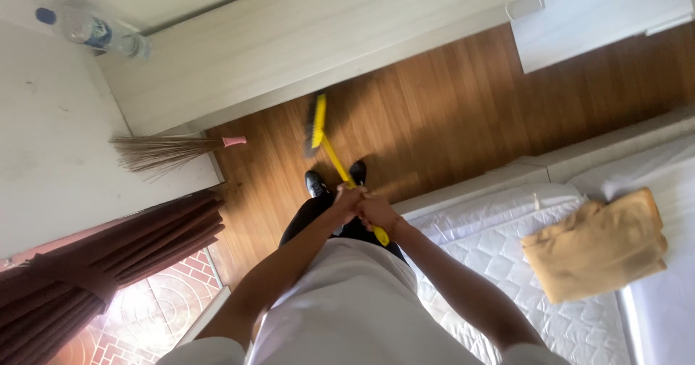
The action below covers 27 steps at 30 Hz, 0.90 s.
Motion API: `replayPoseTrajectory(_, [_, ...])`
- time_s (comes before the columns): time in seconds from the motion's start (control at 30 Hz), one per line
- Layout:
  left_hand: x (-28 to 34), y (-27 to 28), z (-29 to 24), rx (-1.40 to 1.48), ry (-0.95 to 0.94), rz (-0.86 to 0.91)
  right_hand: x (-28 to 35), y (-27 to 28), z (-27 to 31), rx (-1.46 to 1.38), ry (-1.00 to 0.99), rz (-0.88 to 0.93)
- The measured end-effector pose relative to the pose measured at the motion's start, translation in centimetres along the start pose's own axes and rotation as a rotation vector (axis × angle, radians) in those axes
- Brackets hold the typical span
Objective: The person sweeps the wooden floor of a bedroom using a yellow broom. They move around the room, sweeping near the bed, a white cabinet, and a glass door, gathering dust and debris into a pile.
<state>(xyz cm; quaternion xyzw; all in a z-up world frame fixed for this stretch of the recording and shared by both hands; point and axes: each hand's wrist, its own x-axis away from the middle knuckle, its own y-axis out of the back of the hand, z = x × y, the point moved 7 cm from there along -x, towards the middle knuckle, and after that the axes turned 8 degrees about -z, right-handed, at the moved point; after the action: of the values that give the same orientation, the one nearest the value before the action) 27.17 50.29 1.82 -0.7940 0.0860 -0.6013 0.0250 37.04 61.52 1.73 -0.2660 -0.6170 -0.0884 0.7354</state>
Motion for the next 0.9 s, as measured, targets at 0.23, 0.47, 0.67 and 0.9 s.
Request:
replayPoseTrajectory(0.23, [1.2,7.0,-2.1,-0.102,-0.001,-0.021,-2.2,-5.9,5.2,0.45,0.343,-0.082])
replayPoseTrajectory(0.47, [4.7,11.5,-7.6,-0.299,-0.081,-0.047,1.5,2.5,12.4,0.331,0.255,-0.33])
replayPoseTrajectory(0.67, [4.7,11.9,-7.4,-0.269,-0.087,-0.005,-5.8,4.4,7.2,-0.757,0.011,0.514])
replayPoseTrajectory(0.9, [5.4,9.2,-7.8,-0.372,-0.05,0.084,-0.1,-2.6,6.0,-0.057,-0.156,0.058])
